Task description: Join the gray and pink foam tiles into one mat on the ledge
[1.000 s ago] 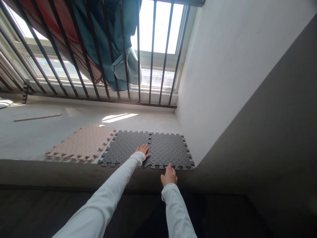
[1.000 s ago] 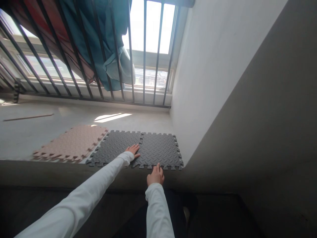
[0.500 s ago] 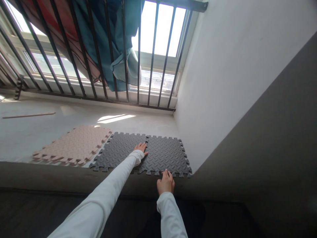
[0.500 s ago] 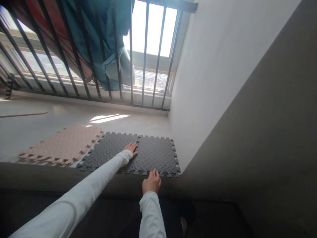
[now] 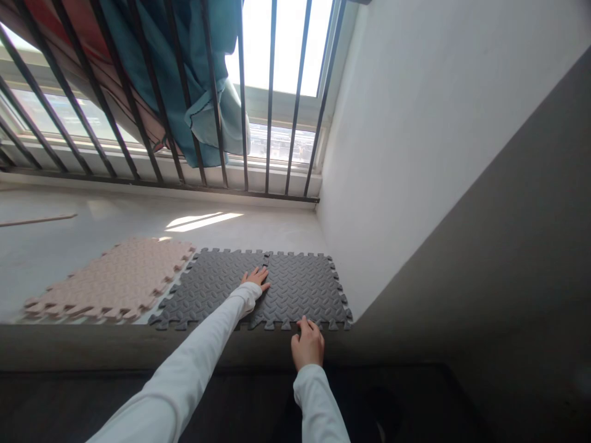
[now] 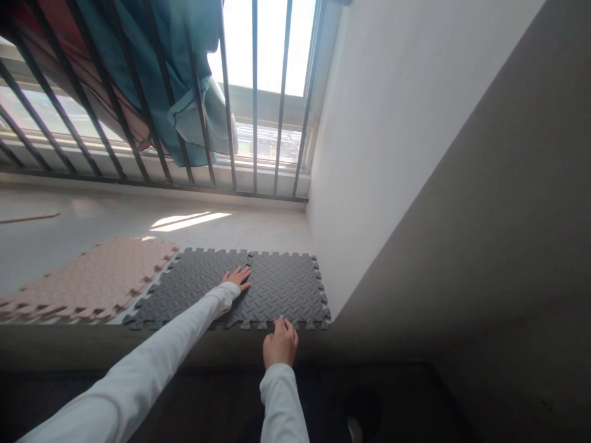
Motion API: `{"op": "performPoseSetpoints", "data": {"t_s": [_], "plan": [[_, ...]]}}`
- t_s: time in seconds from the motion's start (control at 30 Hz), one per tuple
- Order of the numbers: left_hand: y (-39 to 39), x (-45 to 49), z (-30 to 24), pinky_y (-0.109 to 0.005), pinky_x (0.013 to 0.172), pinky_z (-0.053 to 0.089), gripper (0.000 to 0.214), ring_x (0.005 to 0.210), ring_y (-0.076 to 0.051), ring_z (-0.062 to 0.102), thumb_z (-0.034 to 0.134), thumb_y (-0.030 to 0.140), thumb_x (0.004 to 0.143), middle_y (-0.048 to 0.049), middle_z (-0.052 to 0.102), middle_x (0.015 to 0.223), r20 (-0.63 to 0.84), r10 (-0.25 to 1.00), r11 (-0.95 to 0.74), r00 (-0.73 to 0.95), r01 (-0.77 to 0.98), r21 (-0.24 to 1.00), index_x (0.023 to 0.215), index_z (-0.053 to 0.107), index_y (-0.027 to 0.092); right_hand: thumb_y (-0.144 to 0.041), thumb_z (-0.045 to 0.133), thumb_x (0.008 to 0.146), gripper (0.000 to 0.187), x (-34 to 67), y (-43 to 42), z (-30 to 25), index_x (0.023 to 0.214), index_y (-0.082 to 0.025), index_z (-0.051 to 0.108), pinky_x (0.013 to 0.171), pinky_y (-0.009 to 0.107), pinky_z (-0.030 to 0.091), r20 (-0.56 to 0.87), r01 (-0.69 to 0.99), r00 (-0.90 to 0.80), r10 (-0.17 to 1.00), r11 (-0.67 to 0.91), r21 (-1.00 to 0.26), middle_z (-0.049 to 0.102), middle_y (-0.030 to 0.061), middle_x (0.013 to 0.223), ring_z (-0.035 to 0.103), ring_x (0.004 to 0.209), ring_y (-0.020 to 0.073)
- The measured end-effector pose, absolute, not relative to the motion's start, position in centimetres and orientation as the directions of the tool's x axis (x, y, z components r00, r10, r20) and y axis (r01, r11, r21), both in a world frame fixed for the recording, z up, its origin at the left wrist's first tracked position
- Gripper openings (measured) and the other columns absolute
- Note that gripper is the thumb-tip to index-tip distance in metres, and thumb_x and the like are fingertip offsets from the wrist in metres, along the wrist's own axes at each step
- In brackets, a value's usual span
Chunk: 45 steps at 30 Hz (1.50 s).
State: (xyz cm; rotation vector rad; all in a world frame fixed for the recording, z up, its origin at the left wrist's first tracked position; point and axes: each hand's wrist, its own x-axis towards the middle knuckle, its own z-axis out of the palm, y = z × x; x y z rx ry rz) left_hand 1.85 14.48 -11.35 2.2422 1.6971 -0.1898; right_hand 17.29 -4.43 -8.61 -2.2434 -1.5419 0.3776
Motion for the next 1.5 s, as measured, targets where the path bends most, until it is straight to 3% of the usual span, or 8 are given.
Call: {"op": "performPoseSetpoints", "data": {"t_s": [0.23,0.5,0.63,0.83,1.03,1.23,1.37,1.5], "plan": [[14.4,2.1,-11.2,-0.049,0.106,0.009,0.065,0.133,-0.021,0.001,0.029,0.05,0.079,0.0039,0.004,0.146,-0.334,0.902,-0.243,0.274,0.961,0.134,0.137,0.015,0.026,-0.01,0.042,0.067,0.044,17.4,-4.2,-8.6,0.106,-0.018,0.061,0.095,0.032,0.03,-0.056,0.817,0.351,0.935,-0.335,-0.469,0.057,0.0078,0.114,0.043,0.113,0.0194],[16.7,3.6,-10.7,-0.051,0.105,0.013,0.063,0.133,-0.02,0.004,0.025,0.048,0.081,0.0028,0.005,0.146,-0.31,0.937,-0.138,0.165,0.985,0.107,0.138,0.015,0.023,-0.008,0.041,0.066,0.045,17.6,-4.5,-9.3,0.104,-0.02,0.061,0.096,0.034,0.03,0.007,0.811,0.358,0.934,-0.307,-0.499,0.059,0.0049,0.112,0.045,0.111,0.0185],[16.8,3.9,-11.1,-0.053,0.104,0.014,0.06,0.133,-0.021,0.006,0.026,0.049,0.081,0.0044,0.009,0.146,-0.286,0.946,-0.126,0.152,0.986,0.108,0.136,0.019,0.027,-0.008,0.04,0.067,0.043,17.8,-4.6,-9.3,0.102,-0.02,0.062,0.094,0.034,0.03,0.027,0.801,0.361,0.932,-0.296,-0.52,0.06,0.0054,0.109,0.047,0.108,0.0182],[16.6,3.5,-10.6,-0.054,0.103,0.015,0.055,0.133,-0.022,0.01,0.03,0.048,0.081,0.004,0.014,0.145,-0.263,0.948,-0.154,0.177,0.982,0.107,0.134,0.024,0.032,-0.009,0.041,0.068,0.045,17.8,-4.7,-8.5,0.109,-0.018,0.059,0.094,0.035,0.029,-0.021,0.778,0.361,0.932,-0.314,-0.544,0.062,0.0064,0.105,0.047,0.107,0.0191],[17.3,3.4,-9.1,-0.055,0.102,0.018,0.055,0.132,-0.023,0.011,0.034,0.045,0.08,0.0015,0.014,0.145,-0.351,0.914,-0.176,0.204,0.978,0.11,0.133,0.027,0.031,-0.01,0.04,0.069,0.047,18.0,-4.6,-8.8,0.113,-0.016,0.056,0.095,0.034,0.028,-0.028,0.774,0.342,0.939,-0.299,-0.558,0.061,0.0067,0.104,0.046,0.108,0.0185],[14.4,2.2,-8.6,-0.061,0.1,0.011,0.06,0.131,-0.026,0.016,0.045,0.042,0.075,-0.0014,0.018,0.144,-0.379,0.867,-0.297,0.324,0.946,0.13,0.132,0.029,0.03,-0.01,0.041,0.067,0.041,17.7,-4.5,-8.5,0.1,-0.021,0.063,0.094,0.033,0.029,-0.018,0.79,0.363,0.932,-0.318,-0.524,0.059,0.0059,0.11,0.045,0.11,0.0179],[9.9,-1.5,-8.3,-0.053,0.105,0.008,0.053,0.126,-0.023,0.03,0.046,0.033,0.075,0.0008,0.031,0.139,-0.294,0.884,-0.329,0.362,0.931,0.158,0.127,0.038,0.03,-0.01,0.041,0.067,0.043,17.4,-4.6,-8.4,0.104,-0.021,0.06,0.093,0.032,0.03,-0.038,0.825,0.353,0.935,-0.33,-0.458,0.054,0.0062,0.119,0.042,0.114,0.0174],[6.6,-8.7,-7.1,-0.044,0.106,0.016,0.054,0.125,-0.022,0.031,0.043,0.025,0.076,-0.0051,0.033,0.139,-0.207,0.956,-0.186,0.206,0.976,0.111,0.129,0.037,0.02,-0.011,0.04,0.067,0.05,16.8,-4.9,-8.9,0.114,-0.018,0.053,0.095,0.035,0.03,-0.07,0.88,0.305,0.95,-0.309,-0.362,0.037,0.0044,0.135,0.03,0.124,0.0181]]}}
